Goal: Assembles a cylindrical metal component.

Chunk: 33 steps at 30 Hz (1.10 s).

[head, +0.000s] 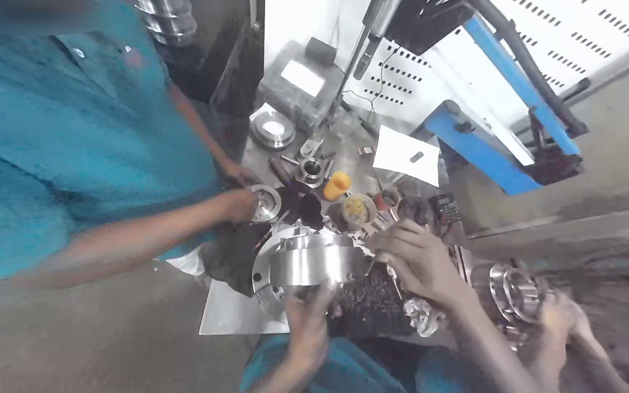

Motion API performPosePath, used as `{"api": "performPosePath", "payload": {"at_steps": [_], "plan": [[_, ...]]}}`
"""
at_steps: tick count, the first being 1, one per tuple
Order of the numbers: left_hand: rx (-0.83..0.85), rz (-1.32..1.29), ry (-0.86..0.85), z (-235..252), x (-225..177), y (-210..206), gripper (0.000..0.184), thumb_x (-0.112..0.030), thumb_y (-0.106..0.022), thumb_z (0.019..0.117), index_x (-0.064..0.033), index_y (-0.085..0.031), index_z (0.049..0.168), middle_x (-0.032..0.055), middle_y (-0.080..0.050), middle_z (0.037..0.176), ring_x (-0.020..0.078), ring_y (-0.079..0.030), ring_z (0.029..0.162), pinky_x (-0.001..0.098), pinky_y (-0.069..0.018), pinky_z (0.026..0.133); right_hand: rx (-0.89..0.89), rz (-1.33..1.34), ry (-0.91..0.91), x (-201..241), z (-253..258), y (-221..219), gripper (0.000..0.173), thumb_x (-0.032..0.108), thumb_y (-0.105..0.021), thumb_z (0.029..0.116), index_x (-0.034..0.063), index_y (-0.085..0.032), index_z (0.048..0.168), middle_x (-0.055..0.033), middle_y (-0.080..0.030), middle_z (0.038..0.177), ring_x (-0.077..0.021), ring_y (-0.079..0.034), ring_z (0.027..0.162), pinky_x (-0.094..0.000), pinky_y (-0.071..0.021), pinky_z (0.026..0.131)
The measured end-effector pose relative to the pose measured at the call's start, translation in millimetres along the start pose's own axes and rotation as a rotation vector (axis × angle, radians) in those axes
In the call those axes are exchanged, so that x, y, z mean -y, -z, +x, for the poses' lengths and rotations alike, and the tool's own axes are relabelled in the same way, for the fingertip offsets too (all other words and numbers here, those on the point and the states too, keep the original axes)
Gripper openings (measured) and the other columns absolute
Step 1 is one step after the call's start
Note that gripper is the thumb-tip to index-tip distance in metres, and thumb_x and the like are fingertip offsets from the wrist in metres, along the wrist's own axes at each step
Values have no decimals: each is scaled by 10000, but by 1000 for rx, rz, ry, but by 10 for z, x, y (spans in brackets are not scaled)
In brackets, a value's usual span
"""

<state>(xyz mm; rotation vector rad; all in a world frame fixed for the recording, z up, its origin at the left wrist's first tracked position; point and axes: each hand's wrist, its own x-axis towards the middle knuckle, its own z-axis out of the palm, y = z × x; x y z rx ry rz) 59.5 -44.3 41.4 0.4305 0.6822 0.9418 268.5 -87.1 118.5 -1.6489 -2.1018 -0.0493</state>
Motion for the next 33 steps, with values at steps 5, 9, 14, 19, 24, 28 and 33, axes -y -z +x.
{"api": "performPosePath", "payload": {"at_steps": [5, 9, 14, 19, 24, 28, 33], "plan": [[-1, 4, 24, -11, -19, -19, 101, -52, -689, 868, -32, -599, 907, 47, -645, 605, 104, -616, 483, 249, -550, 475, -275, -98, -294, 636, -481, -176, 270, 245, -558, 1023, 82, -765, 1082, -55, -750, 880, -112, -686, 802, -245, -558, 749], [27, 13, 19, -18, -22, -10, 110, -67, -707, 871, -39, -610, 914, 44, -653, 608, 114, -625, 485, 256, -560, 485, -420, -22, -373, 861, -595, -319, 281, 211, -603, 997, 110, -737, 1222, -43, -759, 889, -78, -692, 739, -238, -584, 678], [-4, 24, 48, -19, -39, -27, 199, -87, -745, 841, -40, -586, 950, 29, -653, 625, 102, -622, 485, 254, -560, 474, -244, -90, -197, 1086, -414, -119, 182, 178, -595, 1030, 60, -714, 1100, -78, -745, 838, -149, -700, 738, -245, -575, 731], [6, 61, 53, -39, -63, -22, 187, -111, -747, 841, -39, -592, 916, 42, -655, 618, 106, -617, 479, 250, -547, 468, 74, 52, 153, 1024, -87, 105, 179, 82, -551, 1032, 67, -698, 1134, -93, -761, 950, -190, -716, 817, -287, -581, 751], [-41, 5, -13, -76, -52, -25, 270, -81, -824, 807, -51, -615, 975, 11, -725, 777, 75, -707, 690, 256, -617, 656, 234, -18, 268, 880, 586, 149, 220, 180, -522, 1017, 110, -694, 900, -40, -651, 704, -209, -629, 654, -343, -483, 538], [52, -46, -40, -4, -13, 7, 100, -115, -779, 852, -93, -682, 849, 16, -667, 665, 62, -619, 519, 229, -550, 487, 352, 165, 110, 555, 990, 80, 254, 326, -611, 991, 125, -735, 899, 20, -665, 775, -92, -643, 715, -281, -526, 608], [0, -3, 9, 18, -51, -74, 65, -67, -701, 881, -52, -641, 864, 59, -666, 646, 98, -624, 496, 251, -552, 473, 244, 816, -77, 346, 831, -245, 264, 189, -591, 1039, -30, -721, 967, -19, -684, 778, 23, -603, 677, -147, -519, 627]]}}
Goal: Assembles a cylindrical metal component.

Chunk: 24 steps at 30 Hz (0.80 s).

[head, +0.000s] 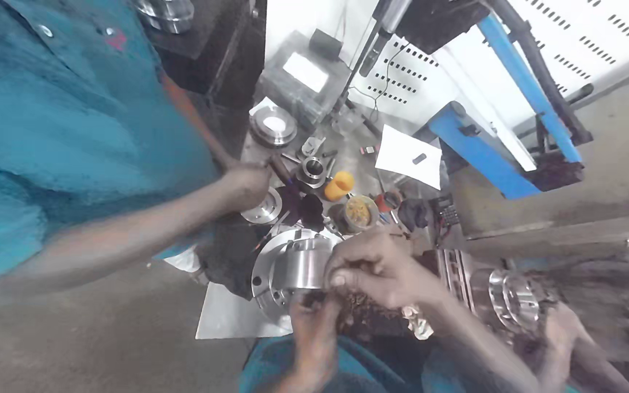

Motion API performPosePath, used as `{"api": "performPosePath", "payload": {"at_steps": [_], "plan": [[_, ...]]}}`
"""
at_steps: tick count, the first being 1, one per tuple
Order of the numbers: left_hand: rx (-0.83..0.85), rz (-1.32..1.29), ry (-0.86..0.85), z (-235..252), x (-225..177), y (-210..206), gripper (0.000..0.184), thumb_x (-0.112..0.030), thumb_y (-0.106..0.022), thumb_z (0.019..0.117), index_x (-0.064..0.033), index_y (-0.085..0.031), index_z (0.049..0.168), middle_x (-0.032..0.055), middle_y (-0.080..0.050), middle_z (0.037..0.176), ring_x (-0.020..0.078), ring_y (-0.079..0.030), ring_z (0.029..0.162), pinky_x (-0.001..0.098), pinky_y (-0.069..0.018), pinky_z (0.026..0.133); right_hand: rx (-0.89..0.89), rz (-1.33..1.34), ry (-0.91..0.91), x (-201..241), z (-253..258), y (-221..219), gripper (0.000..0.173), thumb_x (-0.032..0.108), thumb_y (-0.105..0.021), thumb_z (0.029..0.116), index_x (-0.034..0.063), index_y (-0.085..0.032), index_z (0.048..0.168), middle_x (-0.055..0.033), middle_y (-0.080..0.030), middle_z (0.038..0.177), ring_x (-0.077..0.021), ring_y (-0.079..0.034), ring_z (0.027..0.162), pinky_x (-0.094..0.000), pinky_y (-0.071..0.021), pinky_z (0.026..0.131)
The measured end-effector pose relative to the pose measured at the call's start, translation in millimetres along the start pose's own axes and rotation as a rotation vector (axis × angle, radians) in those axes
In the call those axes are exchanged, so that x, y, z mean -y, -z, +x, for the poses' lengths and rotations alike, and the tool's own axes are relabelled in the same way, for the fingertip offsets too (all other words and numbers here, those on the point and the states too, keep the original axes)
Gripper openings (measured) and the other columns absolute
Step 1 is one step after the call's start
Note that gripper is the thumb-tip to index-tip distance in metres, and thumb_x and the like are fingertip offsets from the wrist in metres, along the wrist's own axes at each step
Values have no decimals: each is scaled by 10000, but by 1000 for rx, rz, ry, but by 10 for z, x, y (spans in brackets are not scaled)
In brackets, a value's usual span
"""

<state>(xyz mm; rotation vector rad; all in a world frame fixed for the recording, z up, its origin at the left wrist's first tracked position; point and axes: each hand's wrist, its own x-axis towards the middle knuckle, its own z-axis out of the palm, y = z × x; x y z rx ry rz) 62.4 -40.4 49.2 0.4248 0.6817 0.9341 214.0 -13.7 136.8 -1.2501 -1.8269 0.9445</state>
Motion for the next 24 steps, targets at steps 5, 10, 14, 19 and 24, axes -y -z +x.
{"api": "performPosePath", "payload": {"at_steps": [5, 10, 14, 19, 24], "plan": [[-21, 36, 74, -5, -55, -6, 333, -242, -753, 892, 2, -599, 1060, 108, -706, 798, 164, -702, 653, 324, -612, 578, -121, -70, 113, -68, -76, -101, 278, 183, -589, 1037, -35, -745, 961, -61, -703, 829, -33, -632, 763, -191, -537, 697], [-8, 29, 44, 36, -73, -64, 186, -116, -660, 956, 12, -572, 1057, 99, -707, 785, 151, -700, 629, 308, -614, 577, -30, -148, 22, 70, 1, -6, 219, 162, -604, 1012, -5, -739, 1052, -37, -727, 877, -5, -642, 759, -174, -548, 698], [8, 38, 12, 51, -79, -54, 240, -151, -704, 945, 47, -607, 1040, 158, -706, 782, 194, -699, 613, 323, -612, 570, -177, -99, -54, 7, -29, -52, 174, 105, -610, 1002, -4, -739, 964, -7, -705, 801, 6, -644, 699, -170, -564, 655], [-56, 58, 33, 43, -91, -106, 207, -87, -665, 928, 61, -565, 1032, 180, -703, 741, 219, -703, 579, 334, -611, 545, -490, -114, -235, -87, -103, -77, 165, 67, -592, 949, 67, -752, 989, 43, -678, 725, -1, -575, 548, -184, -504, 496], [-70, 82, 25, 40, -89, -111, 179, -93, -634, 941, 60, -580, 1016, 167, -701, 719, 214, -702, 586, 329, -612, 564, -476, -291, -235, -247, -465, 114, 194, 157, -550, 975, 85, -719, 911, 34, -670, 785, -18, -590, 611, -208, -516, 534]]}}
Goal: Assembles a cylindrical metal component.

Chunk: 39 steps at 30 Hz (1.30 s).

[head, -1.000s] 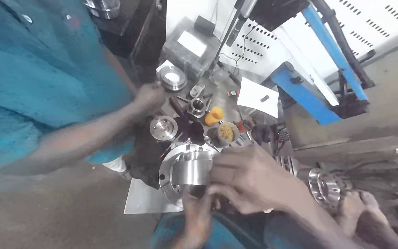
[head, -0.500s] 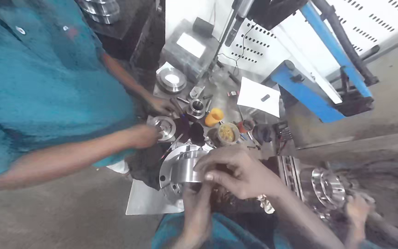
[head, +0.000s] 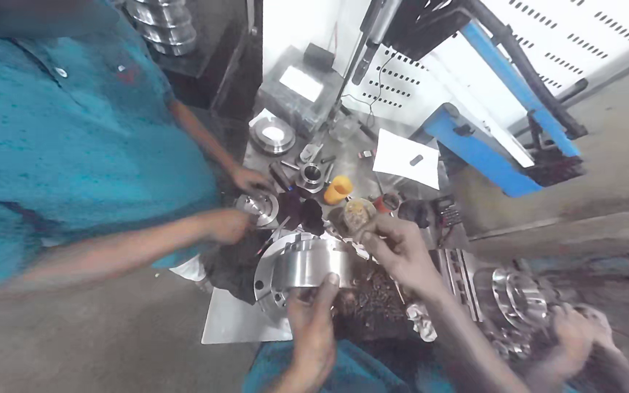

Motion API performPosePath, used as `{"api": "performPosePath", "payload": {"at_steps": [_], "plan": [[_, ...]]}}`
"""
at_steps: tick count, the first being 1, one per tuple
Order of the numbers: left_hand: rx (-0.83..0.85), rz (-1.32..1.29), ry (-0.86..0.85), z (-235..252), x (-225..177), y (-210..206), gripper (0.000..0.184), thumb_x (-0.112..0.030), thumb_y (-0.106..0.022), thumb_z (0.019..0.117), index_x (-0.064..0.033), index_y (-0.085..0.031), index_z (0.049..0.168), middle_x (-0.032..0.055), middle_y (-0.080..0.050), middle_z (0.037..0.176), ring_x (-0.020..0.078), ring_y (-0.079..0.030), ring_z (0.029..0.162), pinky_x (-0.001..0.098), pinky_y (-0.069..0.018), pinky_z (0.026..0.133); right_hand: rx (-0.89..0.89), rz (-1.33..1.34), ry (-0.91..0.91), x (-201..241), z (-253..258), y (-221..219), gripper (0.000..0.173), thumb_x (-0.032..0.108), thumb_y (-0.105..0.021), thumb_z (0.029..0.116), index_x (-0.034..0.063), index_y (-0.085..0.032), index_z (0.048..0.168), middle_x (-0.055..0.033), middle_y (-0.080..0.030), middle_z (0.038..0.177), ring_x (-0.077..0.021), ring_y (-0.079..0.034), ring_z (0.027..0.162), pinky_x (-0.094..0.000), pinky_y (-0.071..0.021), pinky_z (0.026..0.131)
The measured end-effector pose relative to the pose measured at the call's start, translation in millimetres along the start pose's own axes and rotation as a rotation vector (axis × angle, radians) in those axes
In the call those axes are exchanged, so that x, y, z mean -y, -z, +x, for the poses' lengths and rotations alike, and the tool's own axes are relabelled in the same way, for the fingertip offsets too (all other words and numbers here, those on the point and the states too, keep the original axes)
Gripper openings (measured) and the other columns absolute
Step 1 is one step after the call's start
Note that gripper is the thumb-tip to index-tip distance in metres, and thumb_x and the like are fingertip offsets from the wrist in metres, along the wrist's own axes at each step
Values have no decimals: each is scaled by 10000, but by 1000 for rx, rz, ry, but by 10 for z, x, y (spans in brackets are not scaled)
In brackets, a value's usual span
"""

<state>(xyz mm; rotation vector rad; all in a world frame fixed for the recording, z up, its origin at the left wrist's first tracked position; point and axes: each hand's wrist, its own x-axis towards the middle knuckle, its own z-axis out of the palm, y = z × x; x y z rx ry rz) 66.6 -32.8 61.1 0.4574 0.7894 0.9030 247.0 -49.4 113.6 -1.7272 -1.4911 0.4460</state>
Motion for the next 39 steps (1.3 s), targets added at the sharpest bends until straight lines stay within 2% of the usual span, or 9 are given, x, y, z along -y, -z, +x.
{"api": "performPosePath", "payload": {"at_steps": [5, 9, 14, 19, 23, 27, 32, 35, 39], "plan": [[-11, -8, -24, 3, 9, 4, 145, -72, -663, 917, 50, -595, 955, 161, -711, 712, 222, -713, 584, 345, -626, 579, 31, -196, 150, -113, -694, 187, 457, 381, -412, 1085, 52, -698, 946, -41, -654, 843, -67, -609, 768, -244, -519, 689], [-8, -8, -22, 2, 10, 1, 148, -68, -662, 921, 56, -594, 964, 169, -713, 725, 231, -720, 603, 354, -632, 598, 138, -426, 208, 266, -1011, 212, 281, 292, -461, 1043, 110, -673, 1014, -40, -641, 851, -112, -622, 738, -239, -525, 632], [-21, 35, -22, -11, 0, -23, 161, -97, -645, 926, 45, -587, 975, 134, -711, 719, 213, -722, 615, 344, -636, 618, 438, -515, 431, 651, -719, 331, 263, 228, -516, 1061, 87, -674, 906, -63, -656, 800, -191, -659, 716, -300, -552, 617], [-62, 9, -40, -34, 14, -16, 167, -120, -739, 871, 8, -632, 867, 83, -680, 659, 135, -677, 573, 293, -598, 562, 391, -536, 655, 820, -198, 49, 268, 251, -552, 1028, 98, -663, 839, -74, -663, 793, -230, -643, 674, -349, -489, 503], [-54, -51, -97, -35, 78, 22, 106, -19, -698, 822, -89, -618, 832, -8, -665, 668, 64, -658, 595, 254, -584, 563, 378, -533, 558, 891, 246, -147, 201, 273, -582, 973, 99, -683, 970, -42, -623, 784, -197, -633, 643, -343, -489, 487], [-24, -18, -83, -15, 48, -15, 99, -85, -642, 943, 8, -625, 917, 110, -704, 704, 187, -706, 590, 338, -631, 597, 301, -358, 174, 601, 456, -133, 210, 229, -650, 925, 112, -688, 755, 19, -591, 615, -96, -579, 542, -319, -483, 486], [-68, -22, -71, 14, 43, -44, 90, -52, -633, 911, 30, -601, 893, 143, -695, 677, 228, -707, 566, 386, -640, 593, 101, 175, -303, 93, 147, 44, 287, 198, -572, 1024, 79, -659, 777, 14, -554, 582, -55, -472, 449, -219, -400, 420], [-68, -42, -92, 20, 77, -23, 103, -53, -663, 890, 20, -602, 851, 147, -698, 664, 237, -708, 559, 389, -640, 593, -45, 242, -148, -176, -349, 41, 292, 263, -541, 1054, 99, -671, 852, 100, -550, 642, 40, -483, 521, -150, -425, 477], [-60, -43, -89, 3, 68, -40, 61, -29, -644, 901, 8, -607, 870, 126, -703, 669, 215, -706, 557, 365, -640, 592, -32, -178, 189, -133, -787, 137, 459, 388, -443, 1091, 64, -649, 839, -29, -610, 704, -68, -591, 648, -234, -495, 585]]}}
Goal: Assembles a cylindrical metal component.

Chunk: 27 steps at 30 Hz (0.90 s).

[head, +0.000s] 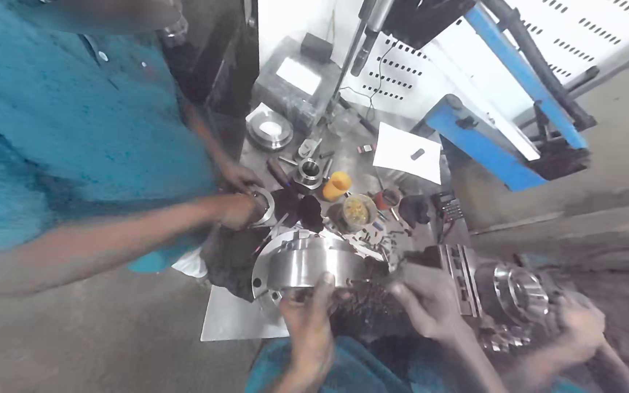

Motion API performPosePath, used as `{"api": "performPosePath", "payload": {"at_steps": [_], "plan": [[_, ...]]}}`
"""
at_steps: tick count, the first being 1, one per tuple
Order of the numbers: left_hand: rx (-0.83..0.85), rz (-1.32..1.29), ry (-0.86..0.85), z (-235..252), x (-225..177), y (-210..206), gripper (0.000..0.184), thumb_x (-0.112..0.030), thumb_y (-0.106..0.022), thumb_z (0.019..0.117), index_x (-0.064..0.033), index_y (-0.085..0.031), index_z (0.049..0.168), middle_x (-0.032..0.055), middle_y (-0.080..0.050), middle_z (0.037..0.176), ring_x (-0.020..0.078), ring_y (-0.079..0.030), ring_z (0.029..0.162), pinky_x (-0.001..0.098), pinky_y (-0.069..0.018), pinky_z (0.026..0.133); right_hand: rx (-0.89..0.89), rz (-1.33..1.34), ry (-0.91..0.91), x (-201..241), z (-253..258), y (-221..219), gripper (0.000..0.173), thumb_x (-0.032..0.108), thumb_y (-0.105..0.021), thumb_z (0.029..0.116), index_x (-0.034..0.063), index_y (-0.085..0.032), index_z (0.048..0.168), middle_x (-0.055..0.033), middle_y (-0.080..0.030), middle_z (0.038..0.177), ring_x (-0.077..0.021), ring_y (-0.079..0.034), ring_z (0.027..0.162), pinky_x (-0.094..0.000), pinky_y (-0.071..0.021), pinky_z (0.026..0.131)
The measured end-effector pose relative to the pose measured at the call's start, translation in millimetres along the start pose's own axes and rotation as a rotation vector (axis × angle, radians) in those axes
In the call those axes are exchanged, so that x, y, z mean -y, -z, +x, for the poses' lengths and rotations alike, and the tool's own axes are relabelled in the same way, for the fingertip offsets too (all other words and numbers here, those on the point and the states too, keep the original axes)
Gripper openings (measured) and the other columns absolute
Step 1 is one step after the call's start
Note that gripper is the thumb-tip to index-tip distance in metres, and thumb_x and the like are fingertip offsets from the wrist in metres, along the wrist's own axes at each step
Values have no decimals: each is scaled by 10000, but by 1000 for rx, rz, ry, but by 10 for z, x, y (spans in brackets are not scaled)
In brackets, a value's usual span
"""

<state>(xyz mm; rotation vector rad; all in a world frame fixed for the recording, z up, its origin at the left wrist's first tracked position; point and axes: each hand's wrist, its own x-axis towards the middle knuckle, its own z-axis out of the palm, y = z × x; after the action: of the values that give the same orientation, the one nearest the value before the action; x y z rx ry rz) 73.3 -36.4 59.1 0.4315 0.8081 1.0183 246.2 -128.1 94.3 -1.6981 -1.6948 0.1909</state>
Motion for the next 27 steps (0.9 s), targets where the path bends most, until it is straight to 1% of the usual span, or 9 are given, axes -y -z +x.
{"api": "performPosePath", "payload": {"at_steps": [4, 7, 12, 15, 18, 21, 24, 26, 27], "plan": [[15, -3, -12, 2, 13, 8, 78, -47, -662, 899, 14, -614, 903, 128, -703, 680, 221, -709, 568, 384, -644, 611, 275, -210, 168, 456, -12, 189, 333, 336, -480, 1083, 90, -658, 945, -53, -651, 799, -140, -640, 691, -260, -532, 603], [7, 54, -22, -9, 22, 15, 122, -92, -669, 901, 10, -603, 900, 118, -701, 675, 209, -713, 578, 363, -638, 596, 444, -251, 321, 683, 290, 244, 359, 327, -511, 1075, 91, -630, 832, -50, -603, 715, -178, -604, 606, -300, -496, 522], [-45, 25, -28, -45, -8, 11, 113, -19, -755, 830, -37, -644, 839, 26, -694, 677, 85, -684, 602, 260, -609, 589, 443, -278, 587, 846, 936, 20, 256, 195, -541, 1037, 71, -659, 846, -80, -612, 709, -236, -594, 581, -358, -451, 462], [-30, -35, -57, -24, 68, 39, 144, -38, -757, 784, -68, -630, 844, 12, -678, 687, 78, -673, 612, 267, -597, 579, 467, -256, 509, 791, 1225, -71, 276, 302, -559, 1011, 95, -684, 880, -35, -595, 713, -188, -612, 619, -332, -470, 488], [-35, 15, -53, -21, 22, -31, 67, -35, -650, 895, -52, -633, 832, 34, -685, 662, 115, -681, 569, 292, -615, 568, 412, -143, 206, 662, 1354, -171, 232, 278, -654, 957, 103, -720, 821, 9, -635, 684, -104, -628, 625, -313, -521, 549], [-18, 65, -36, -36, -1, -63, 79, -69, -571, 966, 2, -595, 942, 89, -696, 679, 171, -697, 558, 328, -629, 564, 262, -191, -111, 520, 1353, -250, 208, 214, -660, 891, 124, -637, 705, 14, -558, 580, -119, -571, 533, -356, -459, 483], [12, 105, -61, -40, 20, -41, 171, -111, -489, 1015, -46, -607, 909, 52, -703, 672, 158, -703, 569, 319, -629, 567, 294, -319, -241, 667, 1305, -182, 292, 371, -621, 974, 112, -718, 883, -45, -654, 751, -226, -668, 709, -486, -532, 595], [-6, 146, 2, -148, -11, -51, 237, -156, -370, 1069, -86, -556, 941, -11, -684, 696, 103, -701, 627, 311, -626, 579, 260, -346, -141, 1014, 1251, -40, 341, 439, -646, 971, 117, -746, 1019, -48, -703, 887, -231, -700, 806, -471, -560, 635], [52, 135, 46, -230, -47, -14, 221, -172, -275, 1097, -100, -478, 1049, -39, -656, 803, 67, -692, 753, 293, -620, 682, 273, -293, -120, 1269, 1229, 103, 334, 404, -674, 962, 104, -751, 1088, -59, -728, 973, -224, -704, 888, -439, -560, 710]]}}
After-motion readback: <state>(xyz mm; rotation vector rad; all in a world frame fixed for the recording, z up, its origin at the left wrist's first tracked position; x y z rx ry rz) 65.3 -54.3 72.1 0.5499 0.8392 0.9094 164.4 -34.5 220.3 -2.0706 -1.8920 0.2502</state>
